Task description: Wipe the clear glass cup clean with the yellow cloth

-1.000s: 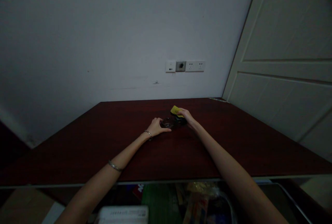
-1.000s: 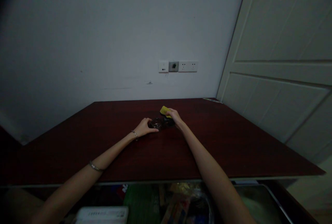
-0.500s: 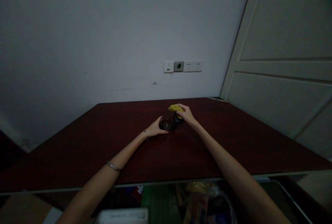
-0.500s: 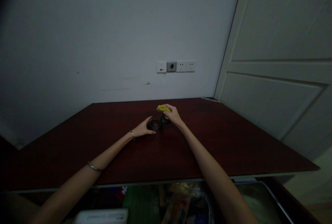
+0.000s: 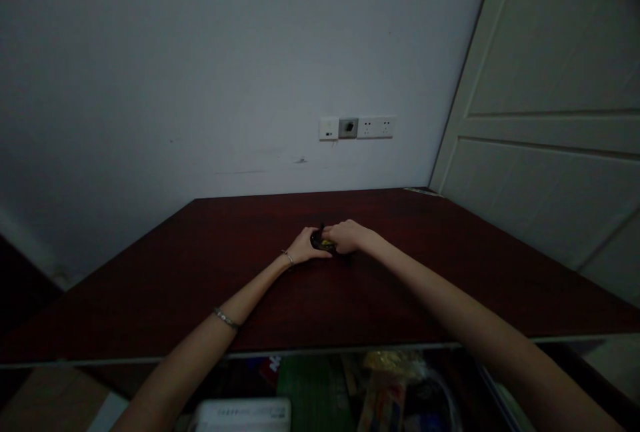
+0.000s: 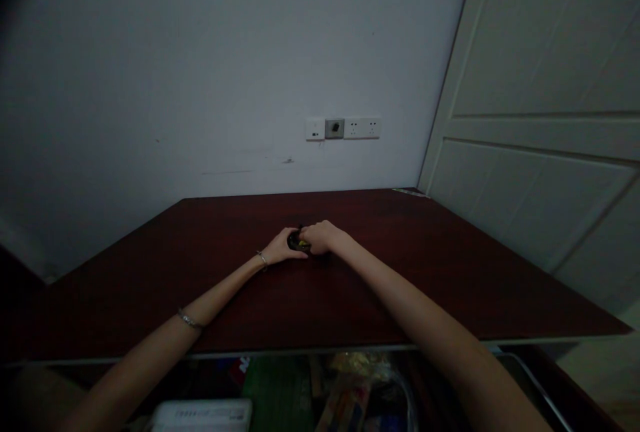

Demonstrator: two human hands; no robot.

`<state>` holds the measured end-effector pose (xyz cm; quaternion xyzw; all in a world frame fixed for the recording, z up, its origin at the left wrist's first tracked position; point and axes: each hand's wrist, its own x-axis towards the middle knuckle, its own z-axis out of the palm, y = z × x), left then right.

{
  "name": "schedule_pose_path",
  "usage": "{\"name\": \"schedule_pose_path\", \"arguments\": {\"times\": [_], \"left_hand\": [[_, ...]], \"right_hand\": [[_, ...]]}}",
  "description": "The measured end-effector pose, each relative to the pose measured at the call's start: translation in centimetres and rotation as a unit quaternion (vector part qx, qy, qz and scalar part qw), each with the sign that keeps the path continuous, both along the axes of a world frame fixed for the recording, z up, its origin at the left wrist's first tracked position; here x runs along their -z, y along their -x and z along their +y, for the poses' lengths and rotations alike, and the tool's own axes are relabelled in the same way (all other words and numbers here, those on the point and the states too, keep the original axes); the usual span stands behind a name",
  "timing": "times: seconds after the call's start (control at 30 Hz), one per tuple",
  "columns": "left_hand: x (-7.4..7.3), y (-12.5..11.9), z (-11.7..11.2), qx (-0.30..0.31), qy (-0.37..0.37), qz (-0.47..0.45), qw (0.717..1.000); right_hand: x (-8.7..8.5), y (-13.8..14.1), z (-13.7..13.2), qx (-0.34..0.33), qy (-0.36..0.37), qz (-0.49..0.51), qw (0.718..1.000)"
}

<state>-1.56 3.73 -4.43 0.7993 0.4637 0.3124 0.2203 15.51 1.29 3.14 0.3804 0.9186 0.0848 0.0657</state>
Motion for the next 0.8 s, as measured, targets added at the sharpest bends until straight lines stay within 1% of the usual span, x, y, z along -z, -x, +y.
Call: {"name": "schedule_pose_path", "arguments": {"times": [0.17,0.27,0.33,0.4,0.47,0.57,0.63,0.7,0.8], "left_hand": [[-0.3,-0.3,-0.1,-0.008,-0.021,0.017,1.0],[-0.5,-0.4,-0.3,-0.002,-0.023,0.015,1.0],[-0.7,-0.5,-0.4,0.009,-0.017,0.013,1.0],[-0.7,-0.5,-0.5,0.016,-0.013,0.015,1.0],[-0.6,-0.4,-0.4,0.003,-0.02,0.016,1.0],[-0.1,-0.3,-0.3,-0.023,-0.026,0.012,0.999],[0.1,-0.2,-0.2,-0.028,-0.018,0.0,0.999],[0.3,-0.2,-0.1,-0.012,-0.008,-0.016,1.0],[0.1,-0.2,-0.3,0.037,-0.002,-0.04,0.999]], "right_hand": [[-0.7,1.6,-0.4,0.068,0.039,-0.029,0.997],[-0.9,2.6,0.0,0.112,0.083,0.001,0.99],[-1.0,3.1,0.5,0.126,0.116,0.029,0.985],[-1.1,3.3,1.2,0.122,0.141,0.051,0.981],[-1.1,3.2,1.8,0.113,0.168,0.072,0.977],[-1.0,2.3,2.5,0.102,0.211,0.12,0.965],[-0.9,1.4,2.7,0.096,0.232,0.159,0.955],[-0.8,0.7,2.7,0.087,0.248,0.2,0.944],[-0.7,-0.4,2.6,0.07,0.266,0.257,0.926]]}}
